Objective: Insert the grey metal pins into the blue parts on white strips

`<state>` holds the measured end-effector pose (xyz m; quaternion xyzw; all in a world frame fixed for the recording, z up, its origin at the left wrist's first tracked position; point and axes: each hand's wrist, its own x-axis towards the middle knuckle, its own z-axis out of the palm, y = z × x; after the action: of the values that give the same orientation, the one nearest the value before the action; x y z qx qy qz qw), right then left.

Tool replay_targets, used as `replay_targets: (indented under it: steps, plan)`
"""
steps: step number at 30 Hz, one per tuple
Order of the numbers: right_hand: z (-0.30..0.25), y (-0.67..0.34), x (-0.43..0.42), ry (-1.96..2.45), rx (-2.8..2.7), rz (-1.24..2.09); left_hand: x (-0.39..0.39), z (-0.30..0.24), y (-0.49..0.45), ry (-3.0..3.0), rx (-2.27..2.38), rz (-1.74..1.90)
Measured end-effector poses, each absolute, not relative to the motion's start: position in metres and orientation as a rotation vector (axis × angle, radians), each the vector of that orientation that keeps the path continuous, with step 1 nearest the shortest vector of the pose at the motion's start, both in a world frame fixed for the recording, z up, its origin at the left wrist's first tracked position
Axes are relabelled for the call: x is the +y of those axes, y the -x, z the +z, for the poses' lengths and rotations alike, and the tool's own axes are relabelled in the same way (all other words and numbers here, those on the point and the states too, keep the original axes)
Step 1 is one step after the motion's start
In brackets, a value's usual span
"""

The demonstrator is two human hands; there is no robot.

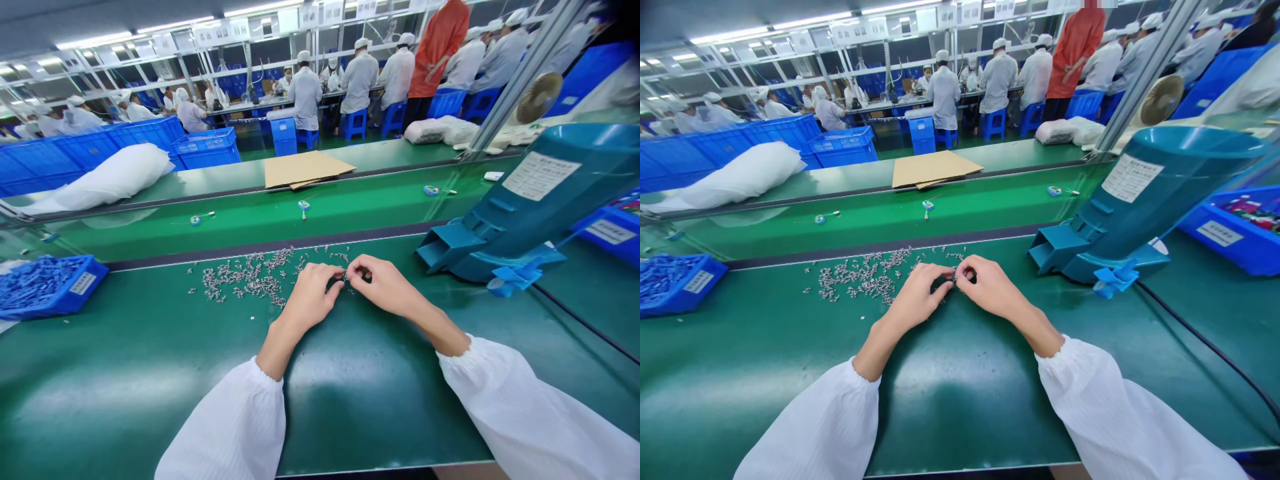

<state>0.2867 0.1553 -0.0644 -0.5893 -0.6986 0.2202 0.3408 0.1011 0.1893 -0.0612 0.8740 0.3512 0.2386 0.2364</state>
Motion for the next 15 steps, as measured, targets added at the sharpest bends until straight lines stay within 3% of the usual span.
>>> replay_targets:
  steps: [8, 15]
  plan:
    - [-0.055, -0.276, 0.153, 1.302, -1.263, 1.093, 0.176, -0.048, -0.108, -2.032, 0.933, 0.954]
    - [-0.055, -0.271, 0.151, 1.211, -1.161, 1.207, 0.176, -0.048, -0.109, -1.994, 0.924, 0.998]
